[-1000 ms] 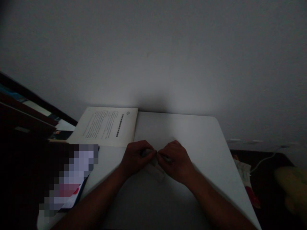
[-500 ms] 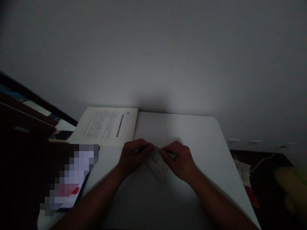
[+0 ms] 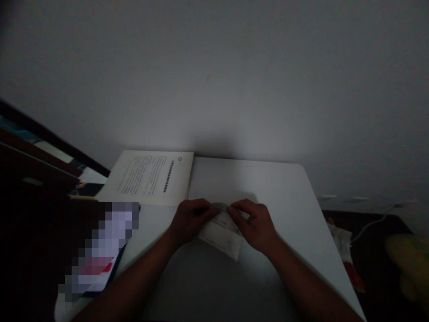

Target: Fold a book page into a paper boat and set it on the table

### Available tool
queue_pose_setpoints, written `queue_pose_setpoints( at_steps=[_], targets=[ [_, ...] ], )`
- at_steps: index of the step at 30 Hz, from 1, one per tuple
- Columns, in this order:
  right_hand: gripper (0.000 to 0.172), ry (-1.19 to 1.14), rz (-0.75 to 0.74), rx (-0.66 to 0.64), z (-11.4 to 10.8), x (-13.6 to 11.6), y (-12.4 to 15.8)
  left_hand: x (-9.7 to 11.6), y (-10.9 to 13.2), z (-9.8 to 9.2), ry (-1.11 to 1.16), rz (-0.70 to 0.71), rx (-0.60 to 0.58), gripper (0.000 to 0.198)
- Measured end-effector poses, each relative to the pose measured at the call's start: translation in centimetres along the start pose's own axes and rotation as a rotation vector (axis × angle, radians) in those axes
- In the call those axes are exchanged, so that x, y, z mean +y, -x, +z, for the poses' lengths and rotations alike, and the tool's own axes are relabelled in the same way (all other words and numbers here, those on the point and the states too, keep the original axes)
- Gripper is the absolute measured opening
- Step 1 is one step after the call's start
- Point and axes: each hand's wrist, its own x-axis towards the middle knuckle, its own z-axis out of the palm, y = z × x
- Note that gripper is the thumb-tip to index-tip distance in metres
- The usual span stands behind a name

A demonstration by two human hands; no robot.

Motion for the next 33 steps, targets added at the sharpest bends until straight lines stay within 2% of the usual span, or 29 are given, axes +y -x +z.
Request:
queue_pose_setpoints(
  at_steps=[5, 8, 14, 18, 21, 24, 26, 30, 33],
  targets=[
    [0.022, -0.033, 0.038, -0.008, 0.1, 0.0, 0.0, -0.3, -0.2, 0.0, 0.142, -0.094, -0.055, 0.031],
    [0.021, -0.045, 0.062, 0.007, 0.3, 0.2, -0.1, -0.2, -0.1, 0.2, 0.087, -0.073, -0.089, 0.033],
    [0.022, -0.094, 0.2, 0.104, 0.4, 1.4, 0.1, 0.1, 0.4, 0.2, -0.104, 0.001, 0.065, 0.036],
    [0.017, -0.11, 0.099, 0.137, 0.4, 1.2, 0.1, 0.2, 0.5, 0.0, -0.13, 0.073, 0.029, 0.029],
    [0.012, -0.104, -0.067, 0.056, 0.4, 0.4, 0.0, 0.4, 0.5, -0.1, -0.046, 0.12, -0.003, 0.018],
    [0.011, -0.095, -0.175, 0.009, 0.4, -0.3, -0.2, 0.4, 0.3, 0.2, -0.07, 0.23, 0.021, 0.012],
    [0.011, -0.072, -0.174, 0.026, 0.4, -0.6, -0.2, 0.4, 0.3, 0.5, -0.119, 0.345, 0.037, 0.012],
    [0.016, -0.037, -0.035, 0.05, 0.4, -0.9, 0.0, 0.0, 0.4, 0.9, -0.283, 0.582, 0.069, 0.016],
    [0.021, -0.031, 0.087, 0.074, 0.5, -1.2, 0.1, -0.4, 0.5, 1.1, -0.409, 0.672, 0.094, 0.015]
  ],
)
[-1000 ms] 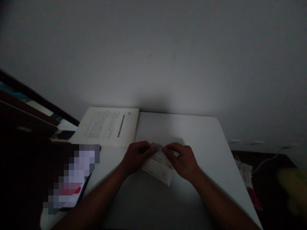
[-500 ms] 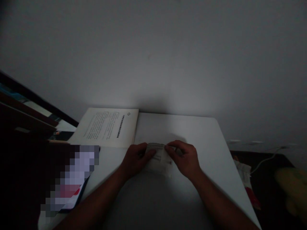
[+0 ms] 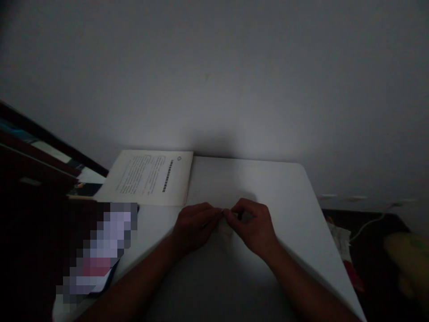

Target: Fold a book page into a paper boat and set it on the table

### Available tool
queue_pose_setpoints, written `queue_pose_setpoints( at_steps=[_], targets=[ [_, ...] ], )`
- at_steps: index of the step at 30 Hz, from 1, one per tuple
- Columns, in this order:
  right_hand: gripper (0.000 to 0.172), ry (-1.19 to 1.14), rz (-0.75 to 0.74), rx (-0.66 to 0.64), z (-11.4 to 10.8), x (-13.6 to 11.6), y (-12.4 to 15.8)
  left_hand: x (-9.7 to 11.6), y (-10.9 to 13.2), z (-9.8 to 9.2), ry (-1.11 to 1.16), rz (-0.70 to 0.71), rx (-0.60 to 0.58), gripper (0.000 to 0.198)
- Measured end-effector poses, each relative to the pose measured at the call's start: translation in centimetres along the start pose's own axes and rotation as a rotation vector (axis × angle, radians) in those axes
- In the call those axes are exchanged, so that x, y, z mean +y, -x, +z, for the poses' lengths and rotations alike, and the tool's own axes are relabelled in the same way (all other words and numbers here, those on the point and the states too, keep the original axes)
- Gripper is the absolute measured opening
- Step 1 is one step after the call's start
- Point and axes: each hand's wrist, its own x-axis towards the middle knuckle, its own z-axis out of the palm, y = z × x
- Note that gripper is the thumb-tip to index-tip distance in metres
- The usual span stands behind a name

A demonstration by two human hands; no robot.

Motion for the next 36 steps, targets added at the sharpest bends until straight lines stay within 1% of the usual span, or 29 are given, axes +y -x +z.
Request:
queue_pose_setpoints(
  at_steps=[5, 7, 10, 15, 17, 19, 21, 23, 25, 26, 27, 29, 30, 33, 36],
  targets=[
    [0.019, 0.004, 0.076, -0.031, 0.2, -0.5, 0.0, -0.1, 0.3, 0.2, -0.063, 0.024, 0.049, 0.012],
    [0.019, -0.022, 0.092, -0.043, 0.1, -0.6, 0.0, -0.1, 0.3, 0.1, -0.062, 0.016, 0.071, 0.012],
    [0.023, -0.069, 0.116, -0.081, -0.1, -0.5, 0.0, -0.1, 0.1, 0.0, -0.048, 0.0, 0.093, 0.013],
    [0.026, -0.118, 0.135, -0.111, -0.3, 0.1, -0.1, 0.1, -0.3, -0.4, 0.005, -0.05, 0.105, 0.015],
    [0.025, -0.196, 0.136, -0.113, -0.3, 0.5, -0.1, 0.3, -0.4, -0.7, 0.034, -0.103, 0.115, 0.015],
    [0.027, -0.327, 0.138, -0.11, -0.2, 0.9, -0.1, 0.5, -0.5, -1.0, 0.06, -0.172, 0.155, 0.015],
    [0.032, -0.47, 0.147, -0.13, -0.1, 1.1, -0.1, 0.7, -0.5, -1.2, 0.07, -0.273, 0.228, 0.013],
    [0.041, -0.553, 0.168, -0.197, 0.1, 1.2, -0.1, 0.8, -0.6, -1.4, 0.083, -0.409, 0.309, 0.012],
    [0.048, -0.532, 0.185, -0.259, 0.4, 1.1, 0.0, 0.7, -0.5, -1.4, 0.129, -0.542, 0.372, 0.012],
    [0.046, -0.492, 0.189, -0.272, 0.6, 1.0, 0.0, 0.6, -0.5, -1.3, 0.162, -0.595, 0.39, 0.012],
    [0.041, -0.445, 0.188, -0.264, 0.7, 1.0, 0.1, 0.5, -0.5, -1.3, 0.198, -0.636, 0.399, 0.012],
    [0.026, -0.365, 0.18, -0.207, 0.7, 0.9, 0.0, 0.3, -0.5, -1.3, 0.274, -0.686, 0.391, 0.013],
    [0.022, -0.339, 0.175, -0.17, 0.7, 1.0, -0.1, 0.2, -0.5, -1.3, 0.316, -0.698, 0.377, 0.013],
    [0.02, -0.3, 0.152, -0.06, 0.3, 1.2, -0.4, -0.2, -0.7, -1.5, 0.448, -0.712, 0.306, 0.015],
    [0.02, -0.238, 0.093, -0.028, -0.1, 1.4, -0.5, -0.6, -0.8, -1.9, 0.518, -0.724, 0.215, 0.017]
  ],
)
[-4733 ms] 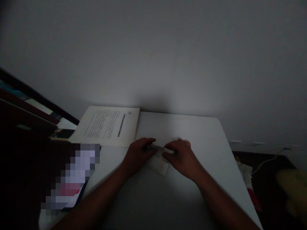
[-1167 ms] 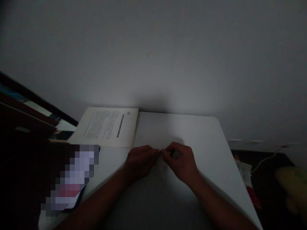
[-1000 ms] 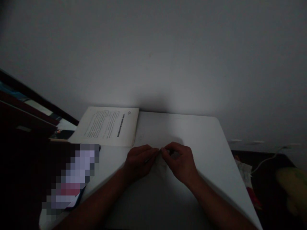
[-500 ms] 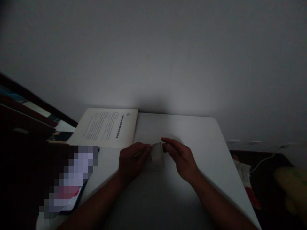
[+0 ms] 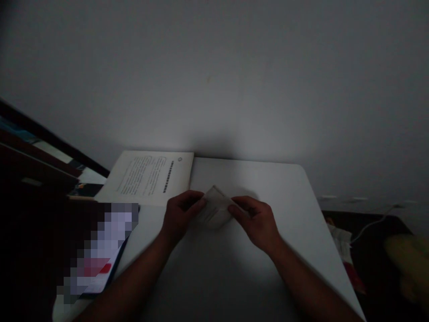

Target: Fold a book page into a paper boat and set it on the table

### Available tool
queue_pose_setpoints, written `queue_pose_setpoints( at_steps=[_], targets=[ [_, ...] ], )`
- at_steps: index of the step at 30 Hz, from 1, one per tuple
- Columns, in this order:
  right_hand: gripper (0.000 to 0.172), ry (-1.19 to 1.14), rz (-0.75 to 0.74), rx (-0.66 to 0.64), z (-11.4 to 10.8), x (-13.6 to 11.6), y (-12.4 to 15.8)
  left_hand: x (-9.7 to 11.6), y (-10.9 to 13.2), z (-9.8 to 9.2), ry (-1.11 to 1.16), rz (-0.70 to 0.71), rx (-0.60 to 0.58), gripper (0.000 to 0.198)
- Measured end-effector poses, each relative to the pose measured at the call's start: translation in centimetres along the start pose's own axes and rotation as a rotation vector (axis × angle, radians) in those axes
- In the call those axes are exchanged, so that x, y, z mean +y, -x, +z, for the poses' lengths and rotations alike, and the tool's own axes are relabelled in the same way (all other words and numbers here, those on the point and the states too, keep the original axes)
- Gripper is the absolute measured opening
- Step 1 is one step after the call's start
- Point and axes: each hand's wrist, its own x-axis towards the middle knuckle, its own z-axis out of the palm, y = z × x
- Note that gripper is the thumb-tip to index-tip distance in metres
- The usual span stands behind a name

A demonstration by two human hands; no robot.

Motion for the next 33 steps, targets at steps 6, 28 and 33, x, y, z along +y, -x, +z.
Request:
queue_pose_setpoints(
  at_steps=[6, 28, 33],
  targets=[
    [0.015, 0.216, -0.15, -0.002, -0.2, 0.0, 0.1, -0.1, 0.3, 0.4, -0.161, 0.055, -0.109, 0.018],
    [0.027, 0.468, -0.206, -0.046, 0.6, -1.8, 0.6, -1.0, 1.4, 1.6, -0.846, 0.721, -0.179, 0.021],
    [0.025, 0.36, -0.161, -0.038, 0.6, -1.9, 0.6, -0.6, 1.4, 1.6, -0.816, 0.806, -0.161, 0.019]
  ],
)
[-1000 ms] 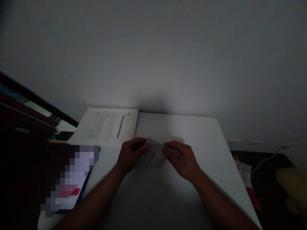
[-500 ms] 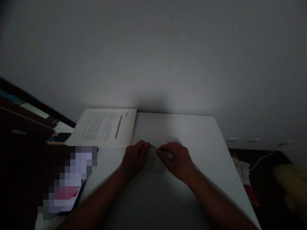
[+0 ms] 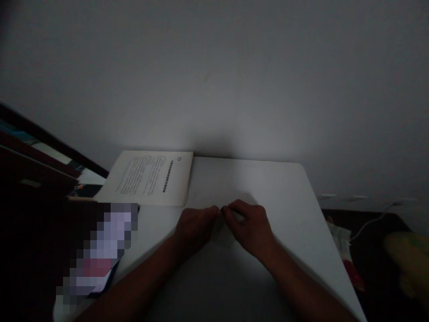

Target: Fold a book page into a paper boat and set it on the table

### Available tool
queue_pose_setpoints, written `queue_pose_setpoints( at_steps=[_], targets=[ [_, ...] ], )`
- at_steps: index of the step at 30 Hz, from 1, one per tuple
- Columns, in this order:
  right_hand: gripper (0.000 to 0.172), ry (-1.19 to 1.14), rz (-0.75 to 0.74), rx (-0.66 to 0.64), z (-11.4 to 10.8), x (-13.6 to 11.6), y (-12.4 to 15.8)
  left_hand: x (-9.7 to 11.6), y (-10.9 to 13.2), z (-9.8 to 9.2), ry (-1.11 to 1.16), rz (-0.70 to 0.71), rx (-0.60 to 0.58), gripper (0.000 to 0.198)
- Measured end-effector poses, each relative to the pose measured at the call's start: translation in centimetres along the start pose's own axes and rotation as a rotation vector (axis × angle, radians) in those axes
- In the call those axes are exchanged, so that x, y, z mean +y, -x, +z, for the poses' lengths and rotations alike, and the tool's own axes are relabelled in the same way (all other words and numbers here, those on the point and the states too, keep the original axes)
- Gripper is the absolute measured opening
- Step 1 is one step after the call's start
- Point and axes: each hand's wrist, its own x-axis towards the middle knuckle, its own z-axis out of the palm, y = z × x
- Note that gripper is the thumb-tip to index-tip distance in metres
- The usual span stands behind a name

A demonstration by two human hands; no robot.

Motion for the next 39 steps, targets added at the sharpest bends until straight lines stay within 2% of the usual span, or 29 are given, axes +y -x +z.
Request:
queue_pose_setpoints(
  at_steps=[4, 7, 10, 12, 17, 20, 23, 26, 28, 33, 37, 39],
  targets=[
    [0.026, -0.04, 0.025, -0.015, -0.1, 0.6, 0.0, 0.1, 0.0, 0.3, 0.044, -0.043, 0.068, 0.02],
    [0.024, -0.044, 0.049, -0.041, -0.3, 1.1, -0.1, 0.1, 0.1, 0.2, 0.035, -0.189, 0.134, 0.023],
    [0.023, -0.086, 0.041, -0.059, -0.5, 1.4, -0.1, 0.1, 0.1, -0.3, 0.046, -0.352, 0.153, 0.027],
    [0.023, -0.118, 0.057, -0.044, -0.5, 1.5, -0.1, 0.0, 0.0, -0.7, 0.065, -0.412, 0.16, 0.029],
    [0.019, -0.193, 0.075, 0.07, -0.1, 1.7, -0.1, 0.0, -0.1, -1.1, 0.169, -0.39, 0.186, 0.026],
    [0.017, -0.183, 0.007, 0.109, 0.0, 1.6, 0.0, 0.0, -0.3, -1.1, 0.278, -0.406, 0.125, 0.024],
    [0.015, -0.184, -0.022, 0.091, -0.1, 1.5, 0.0, 0.0, -0.5, -1.1, 0.392, -0.482, 0.058, 0.021],
    [0.013, -0.236, 0.035, 0.053, -0.2, 1.4, 0.1, -0.2, -0.7, -0.9, 0.466, -0.557, 0.026, 0.016],
    [0.013, -0.276, 0.078, 0.041, -0.2, 1.5, 0.2, -0.2, -0.7, -0.8, 0.488, -0.554, 0.014, 0.014],
    [0.014, -0.353, 0.184, 0.052, 0.1, 1.9, 0.0, -0.1, -0.5, -0.6, 0.509, -0.496, 0.042, 0.015],
    [0.022, -0.474, 0.293, -0.006, 0.2, 1.9, -0.1, 0.0, -0.3, -0.5, 0.542, -0.553, 0.066, 0.016],
    [0.02, -0.539, 0.322, -0.052, 0.3, 1.8, 0.0, 0.1, -0.3, -0.5, 0.571, -0.593, 0.081, 0.016]
  ],
)
